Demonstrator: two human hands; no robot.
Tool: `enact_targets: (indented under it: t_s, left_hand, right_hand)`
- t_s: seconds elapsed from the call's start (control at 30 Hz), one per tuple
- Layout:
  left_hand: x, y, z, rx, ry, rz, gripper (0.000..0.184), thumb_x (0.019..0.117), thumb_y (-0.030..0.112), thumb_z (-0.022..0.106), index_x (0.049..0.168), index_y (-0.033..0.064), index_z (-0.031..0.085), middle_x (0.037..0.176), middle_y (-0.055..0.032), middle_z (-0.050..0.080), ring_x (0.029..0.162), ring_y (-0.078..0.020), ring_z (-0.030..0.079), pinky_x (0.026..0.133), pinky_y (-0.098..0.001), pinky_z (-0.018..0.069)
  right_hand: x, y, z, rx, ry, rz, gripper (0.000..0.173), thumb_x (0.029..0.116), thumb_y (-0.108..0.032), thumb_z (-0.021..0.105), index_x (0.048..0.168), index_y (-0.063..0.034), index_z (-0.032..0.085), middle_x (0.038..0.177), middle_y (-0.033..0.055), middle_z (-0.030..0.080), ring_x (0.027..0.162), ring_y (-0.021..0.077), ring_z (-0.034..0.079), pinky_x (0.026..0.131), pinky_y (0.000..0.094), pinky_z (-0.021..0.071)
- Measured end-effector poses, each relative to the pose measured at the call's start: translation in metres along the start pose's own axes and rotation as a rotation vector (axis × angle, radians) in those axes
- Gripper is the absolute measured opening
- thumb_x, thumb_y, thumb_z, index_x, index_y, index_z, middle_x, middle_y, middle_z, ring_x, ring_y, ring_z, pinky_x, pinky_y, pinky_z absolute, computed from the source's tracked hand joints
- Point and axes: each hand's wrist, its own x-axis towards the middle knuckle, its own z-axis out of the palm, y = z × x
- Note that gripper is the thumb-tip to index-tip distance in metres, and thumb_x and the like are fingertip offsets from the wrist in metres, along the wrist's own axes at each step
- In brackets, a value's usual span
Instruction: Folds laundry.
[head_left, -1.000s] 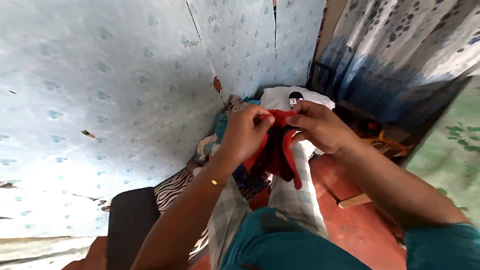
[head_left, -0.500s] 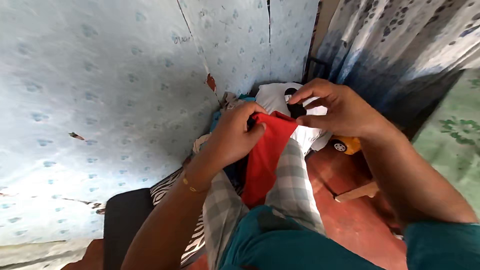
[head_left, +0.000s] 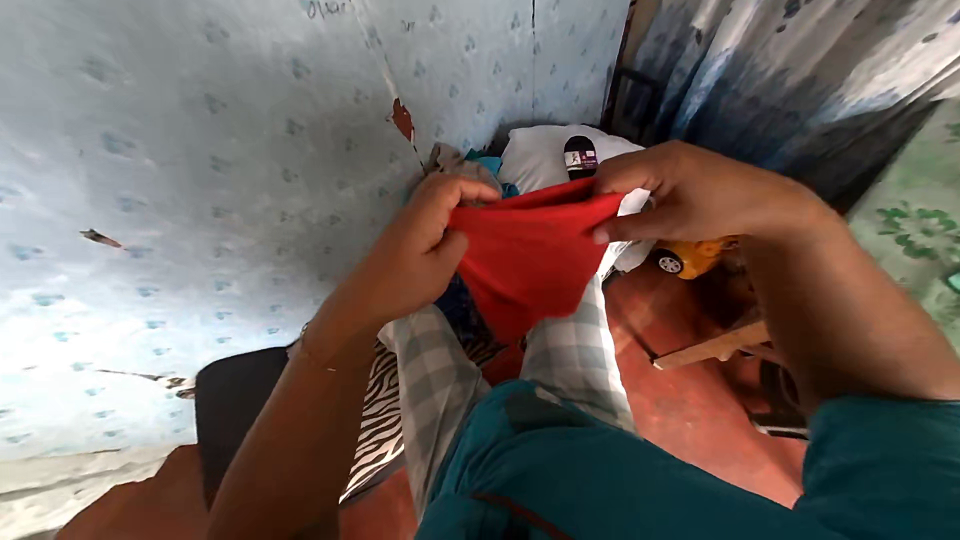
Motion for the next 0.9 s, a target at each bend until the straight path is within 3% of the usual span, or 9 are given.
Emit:
enact_targets:
  t_s: [0.23, 0.37, 0.43, 0.5, 0.6, 0.67, 0.7, 0.8, 0.9]
  left_hand:
    - [0.017, -0.007, 0.017, 0.096, 0.042, -0.107, 0.034, 0.0959, 0.001, 0.048, 0.127, 0.002, 0.062, 0.119, -0.0156, 0.057, 0.113, -0.0234, 0.055, 0.096, -0.039, 0.0477]
    - [0.036, -0.011, 0.026, 0.138, 0.044, -0.198, 0.018, 0.0931, 0.009, 0.062, 0.105, -0.0006, 0.071, 0.108, -0.0202, 0.058, 0.103, -0.0307, 0.056, 0.087, -0.0477, 0.0475]
    - [0.042, -0.021, 0.031, 0.116, -0.022, -0.201, 0.018, 0.0928, 0.013, 0.063, 0.1, -0.0017, 0.071, 0.113, -0.0215, 0.059, 0.11, -0.0328, 0.055, 0.091, -0.0513, 0.0459]
    - [0.046, -0.031, 0.037, 0.102, -0.117, -0.155, 0.027, 0.0876, 0.018, 0.07, 0.106, -0.0014, 0.07, 0.134, -0.0233, 0.055, 0.127, -0.0372, 0.05, 0.102, -0.0569, 0.0438]
    - [0.054, -0.024, 0.05, 0.052, -0.19, 0.044, 0.07, 0.084, 0.046, 0.076, 0.138, 0.0047, 0.056, 0.156, -0.0198, 0.043, 0.145, -0.0361, 0.04, 0.117, -0.0605, 0.0314]
    - [0.061, -0.009, 0.06, 0.041, -0.163, 0.145, 0.06, 0.0947, 0.045, 0.067, 0.136, 0.0037, 0.055, 0.127, -0.0137, 0.064, 0.122, -0.0249, 0.06, 0.11, -0.0548, 0.0402]
    - [0.064, -0.003, 0.063, 0.057, -0.143, 0.169, 0.047, 0.1002, 0.041, 0.061, 0.127, 0.0035, 0.059, 0.109, -0.0099, 0.068, 0.102, -0.0179, 0.066, 0.095, -0.0436, 0.0519]
    - [0.069, 0.002, 0.058, 0.044, -0.073, 0.21, 0.031, 0.1062, 0.031, 0.053, 0.114, 0.0017, 0.059, 0.093, -0.0084, 0.063, 0.084, -0.0125, 0.061, 0.078, -0.0309, 0.0521]
    - [0.062, -0.003, 0.04, 0.094, 0.074, 0.269, 0.031, 0.1067, 0.029, 0.053, 0.114, 0.0001, 0.061, 0.096, -0.0096, 0.065, 0.086, -0.0086, 0.061, 0.08, -0.0262, 0.0511]
  right_hand:
    - [-0.005, -0.02, -0.005, -0.127, 0.019, 0.032, 0.02, 0.0972, -0.023, 0.065, 0.109, -0.0068, 0.061, 0.087, -0.0014, 0.066, 0.077, 0.0012, 0.063, 0.07, 0.021, 0.0541]
    - [-0.009, -0.023, -0.005, -0.1, 0.049, 0.066, 0.02, 0.0969, -0.021, 0.067, 0.108, -0.0056, 0.059, 0.089, -0.0013, 0.068, 0.082, -0.0016, 0.065, 0.076, 0.0185, 0.0558]
    - [-0.01, -0.018, -0.007, -0.121, -0.002, 0.155, 0.02, 0.0969, -0.023, 0.066, 0.108, -0.0081, 0.059, 0.089, -0.0013, 0.069, 0.08, 0.0009, 0.067, 0.074, 0.022, 0.0582]
    - [-0.009, -0.012, -0.004, -0.114, -0.051, 0.204, 0.015, 0.0966, -0.018, 0.065, 0.105, -0.0074, 0.059, 0.084, 0.0014, 0.066, 0.073, 0.0068, 0.065, 0.067, 0.0277, 0.0566]
    - [-0.003, -0.011, 0.004, -0.128, -0.092, 0.203, 0.013, 0.0961, -0.013, 0.065, 0.106, -0.0067, 0.06, 0.077, 0.0029, 0.062, 0.066, 0.0119, 0.061, 0.061, 0.0328, 0.0529]
    - [0.0, -0.014, 0.008, -0.121, -0.055, 0.207, 0.021, 0.0964, -0.011, 0.064, 0.116, -0.0049, 0.057, 0.081, 0.0058, 0.064, 0.069, 0.0154, 0.063, 0.065, 0.0361, 0.0547]
    - [0.0, -0.014, 0.009, -0.093, 0.0, 0.207, 0.03, 0.0967, -0.011, 0.064, 0.123, -0.0033, 0.051, 0.085, 0.0058, 0.064, 0.072, 0.0135, 0.064, 0.067, 0.0335, 0.0561]
    - [-0.01, -0.001, 0.023, 0.106, 0.212, 0.22, 0.059, 0.0941, -0.014, 0.071, 0.142, 0.001, 0.039, 0.095, 0.0046, 0.071, 0.081, 0.0072, 0.07, 0.075, 0.0264, 0.0623]
    - [-0.05, 0.031, 0.074, 0.131, 0.159, 0.36, 0.027, 0.0938, -0.02, 0.071, 0.11, 0.0004, 0.07, 0.091, 0.008, 0.074, 0.083, 0.0141, 0.072, 0.078, 0.0397, 0.0609]
